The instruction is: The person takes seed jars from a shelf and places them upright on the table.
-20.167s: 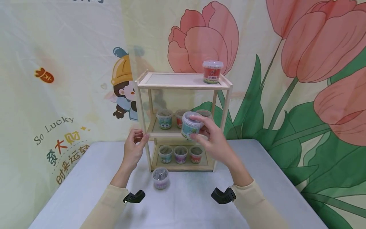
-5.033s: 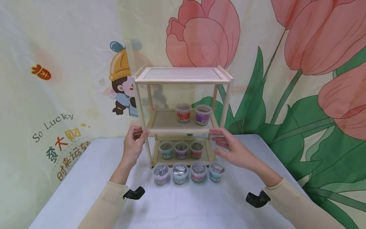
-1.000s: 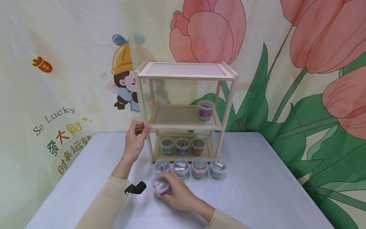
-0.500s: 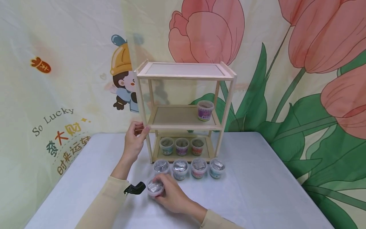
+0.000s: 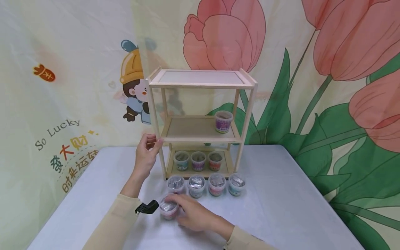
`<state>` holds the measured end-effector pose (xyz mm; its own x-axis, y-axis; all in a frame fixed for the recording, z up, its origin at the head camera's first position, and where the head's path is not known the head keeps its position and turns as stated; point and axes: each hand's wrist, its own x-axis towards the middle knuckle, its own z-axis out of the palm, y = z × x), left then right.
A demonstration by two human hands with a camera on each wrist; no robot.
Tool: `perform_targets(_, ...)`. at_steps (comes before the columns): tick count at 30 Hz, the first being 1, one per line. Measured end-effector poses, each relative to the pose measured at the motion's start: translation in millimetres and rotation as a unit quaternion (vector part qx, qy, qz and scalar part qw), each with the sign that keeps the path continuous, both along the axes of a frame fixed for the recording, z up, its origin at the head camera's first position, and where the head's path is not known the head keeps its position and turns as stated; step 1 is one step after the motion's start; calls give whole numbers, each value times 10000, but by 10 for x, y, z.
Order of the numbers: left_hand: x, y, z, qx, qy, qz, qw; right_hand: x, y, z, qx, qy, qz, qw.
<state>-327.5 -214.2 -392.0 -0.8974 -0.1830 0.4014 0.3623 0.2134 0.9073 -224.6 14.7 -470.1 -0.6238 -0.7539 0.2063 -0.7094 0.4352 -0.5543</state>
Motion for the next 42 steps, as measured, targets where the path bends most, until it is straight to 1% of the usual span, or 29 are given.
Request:
perform_targets(2,0,1,-4,26,-22,-14,10000,15,88,116,200,-150,-40,9997)
perform_targets(4,3,4,-3,48,-32,-33,10000,22,191,267,312,-302,-98,9990)
perform_targets(6,0,1,-5,49,-37,-33,10000,7,312,442,241,-350,-149,9990)
perform_targets(8,-5,-2,-3,49,-36,-37,10000,-40,436,645,-46,-185,-218,9996)
perform_targets(10,-3,-4,4,68,1,-55,10000,-117,551,863,-457,190,-412,9979)
perform_targets(12,-3,-8,5,79,16,-61,9999,-225,660,1078,-910,678,-749,9907)
perform_targets(14,-1,-10,3,75,6,-39,10000,-359,757,1273,-1253,1217,-1147,9779)
perform_targets(16,2,-12,-3,74,-26,-11,10000,-511,839,1437,-1480,1613,-1535,9636)
perform_targets(18,6,-10,-9,74,-71,11,9999,-661,911,1567,-1595,1864,-1837,9519)
perform_targets(20,11,-4,-14,77,-107,8,9999,-793,967,1671,-1641,1989,-2042,9443)
perform_targets(22,15,0,-18,85,-124,-11,9999,-902,1006,1749,-1595,2006,-2182,9416)
perform_targets(25,14,-2,-28,65,-119,-16,9999,-1037,1034,1827,-1514,1935,-2283,9421)
perform_targets(27,13,-8,-33,50,-83,6,10000,-1116,1027,1861,-1489,1790,-2342,9439)
perform_targets(29,14,-15,-37,37,-43,39,10000,-1186,1010,1881,-1491,1545,-2432,9459)
perform_targets(31,13,-21,-41,64,20,33,10000,-1250,988,1886,-1486,1247,-2544,9475)
perform_targets(35,10,-28,-47,60,79,16,9999,-1343,963,1865,-1458,769,-2754,9471)
perform_targets(39,4,-19,-36,26,119,-9,9999,-1388,978,1827,-1545,412,-2875,9443)
perform_targets(42,-5,-8,-17,19,165,-32,9999,-1414,998,1790,-1566,248,-2944,9424)
